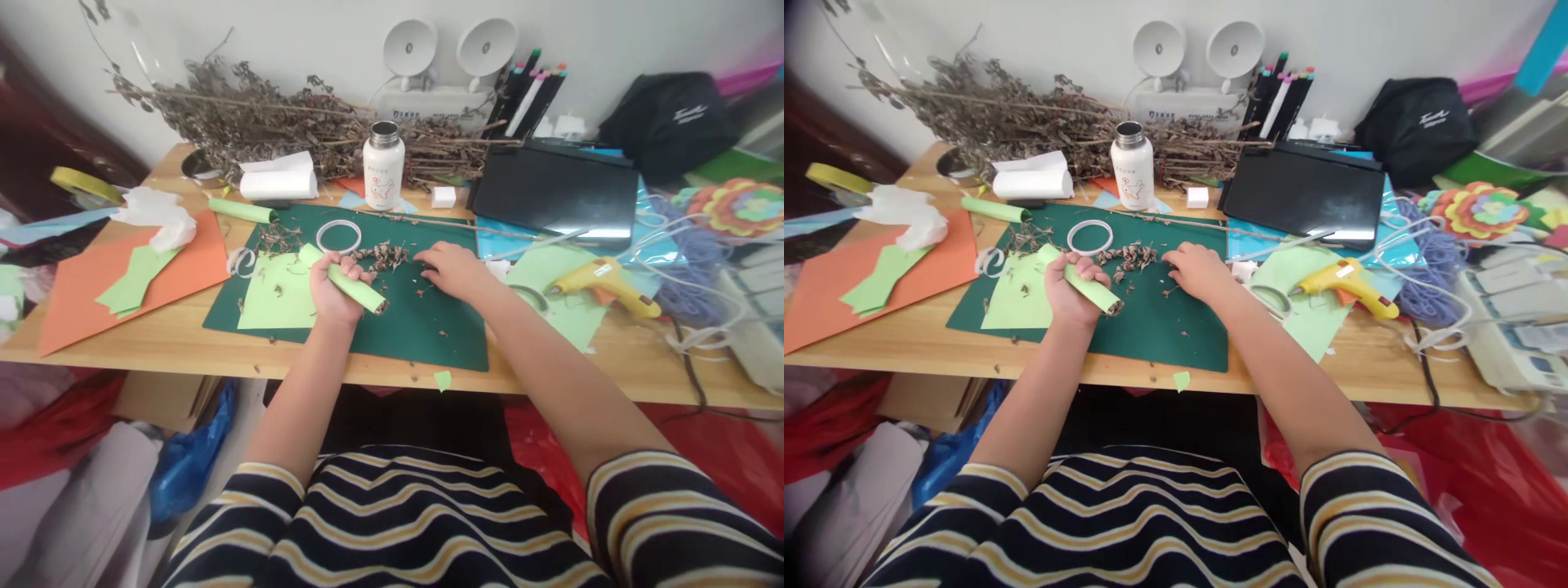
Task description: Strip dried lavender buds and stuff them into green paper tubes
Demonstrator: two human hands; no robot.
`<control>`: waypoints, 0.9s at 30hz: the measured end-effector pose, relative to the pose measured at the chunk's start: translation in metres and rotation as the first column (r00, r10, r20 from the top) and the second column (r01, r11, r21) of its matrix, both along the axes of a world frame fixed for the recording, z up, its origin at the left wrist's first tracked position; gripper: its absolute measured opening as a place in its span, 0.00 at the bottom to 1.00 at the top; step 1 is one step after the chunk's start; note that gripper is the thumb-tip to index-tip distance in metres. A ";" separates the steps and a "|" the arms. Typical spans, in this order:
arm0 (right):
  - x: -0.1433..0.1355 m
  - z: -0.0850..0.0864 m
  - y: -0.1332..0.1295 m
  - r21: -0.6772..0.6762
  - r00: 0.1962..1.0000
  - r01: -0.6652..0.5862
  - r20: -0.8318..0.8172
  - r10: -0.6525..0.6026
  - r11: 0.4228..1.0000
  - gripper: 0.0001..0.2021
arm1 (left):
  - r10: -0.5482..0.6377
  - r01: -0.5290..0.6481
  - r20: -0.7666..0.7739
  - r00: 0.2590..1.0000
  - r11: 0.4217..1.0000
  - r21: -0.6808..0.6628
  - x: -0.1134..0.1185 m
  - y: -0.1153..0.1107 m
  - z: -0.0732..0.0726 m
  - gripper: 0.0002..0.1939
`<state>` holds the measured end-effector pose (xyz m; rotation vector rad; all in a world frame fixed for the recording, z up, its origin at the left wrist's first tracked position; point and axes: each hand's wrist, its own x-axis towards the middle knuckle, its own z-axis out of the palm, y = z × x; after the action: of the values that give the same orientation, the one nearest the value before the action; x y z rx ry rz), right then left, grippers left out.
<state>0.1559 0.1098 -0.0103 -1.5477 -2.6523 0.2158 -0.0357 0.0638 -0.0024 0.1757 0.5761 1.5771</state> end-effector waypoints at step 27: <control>-0.047 -0.002 -0.036 -0.011 0.706 -0.538 -0.552 0.444 0.843 0.17 | -0.098 0.096 -0.022 0.995 0.991 -0.093 0.011 0.001 -0.003 0.14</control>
<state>0.1091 0.0737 -0.0122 -0.6019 -2.5419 0.7946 -0.0247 0.0649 -0.0056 0.1534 0.6507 1.4532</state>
